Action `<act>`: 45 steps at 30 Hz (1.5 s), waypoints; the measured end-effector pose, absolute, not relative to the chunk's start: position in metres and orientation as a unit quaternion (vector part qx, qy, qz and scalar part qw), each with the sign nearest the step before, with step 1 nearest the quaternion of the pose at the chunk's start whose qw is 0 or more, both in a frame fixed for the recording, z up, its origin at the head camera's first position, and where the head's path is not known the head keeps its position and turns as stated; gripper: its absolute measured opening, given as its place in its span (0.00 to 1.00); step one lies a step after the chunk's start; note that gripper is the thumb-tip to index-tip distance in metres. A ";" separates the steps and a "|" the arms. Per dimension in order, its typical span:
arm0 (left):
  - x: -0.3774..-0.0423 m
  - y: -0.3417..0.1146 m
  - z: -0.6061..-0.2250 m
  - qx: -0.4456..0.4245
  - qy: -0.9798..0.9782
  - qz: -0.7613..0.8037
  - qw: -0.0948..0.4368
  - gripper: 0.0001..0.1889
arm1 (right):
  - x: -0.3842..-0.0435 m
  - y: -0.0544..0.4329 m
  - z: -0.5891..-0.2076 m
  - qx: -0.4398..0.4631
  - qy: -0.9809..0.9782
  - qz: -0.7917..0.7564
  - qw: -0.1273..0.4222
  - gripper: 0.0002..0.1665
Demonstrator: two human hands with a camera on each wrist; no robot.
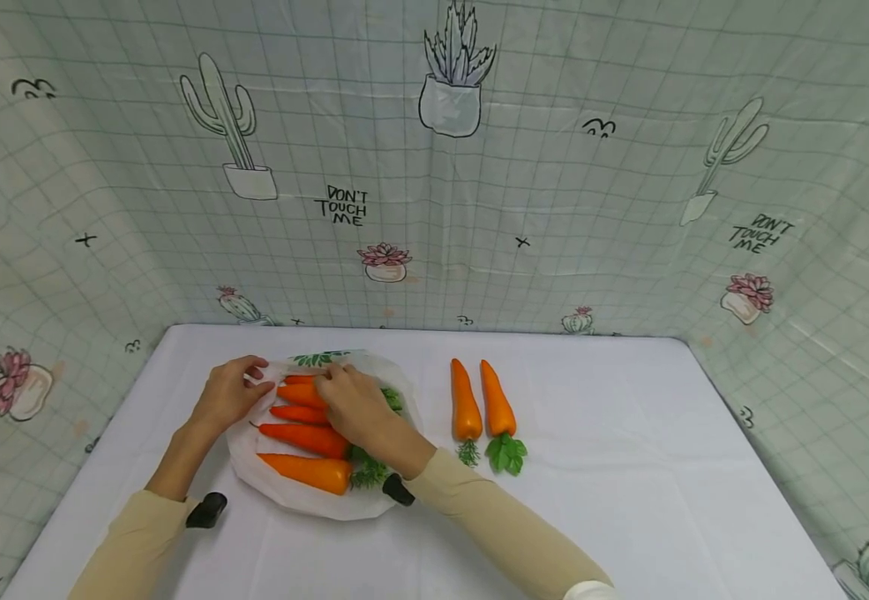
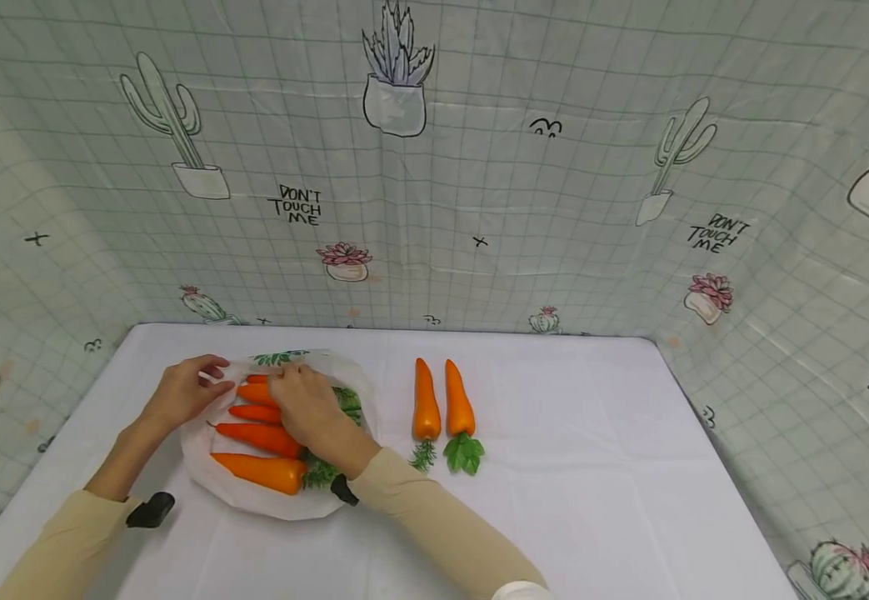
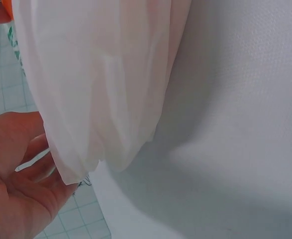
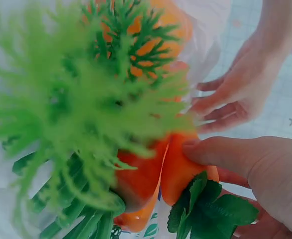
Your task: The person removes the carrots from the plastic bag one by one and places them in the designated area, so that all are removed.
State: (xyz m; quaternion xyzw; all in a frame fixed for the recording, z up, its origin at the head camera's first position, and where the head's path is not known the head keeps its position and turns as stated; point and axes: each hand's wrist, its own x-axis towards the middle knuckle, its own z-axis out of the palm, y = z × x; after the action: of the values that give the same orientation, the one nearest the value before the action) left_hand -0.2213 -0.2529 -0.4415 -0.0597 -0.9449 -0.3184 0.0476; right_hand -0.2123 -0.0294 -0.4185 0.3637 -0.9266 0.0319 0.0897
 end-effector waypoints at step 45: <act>-0.199 -0.249 -0.444 -0.022 -0.940 -0.340 0.024 0.20 | -0.190 0.059 -0.403 0.294 -0.903 0.310 0.045 0.24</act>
State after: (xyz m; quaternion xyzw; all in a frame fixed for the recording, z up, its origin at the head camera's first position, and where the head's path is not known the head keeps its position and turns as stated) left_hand -0.1989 -0.2494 -0.4440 -0.0216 -0.9399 -0.3399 0.0237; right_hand -0.1903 0.0589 -0.4028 0.2943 -0.9028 0.3104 0.0450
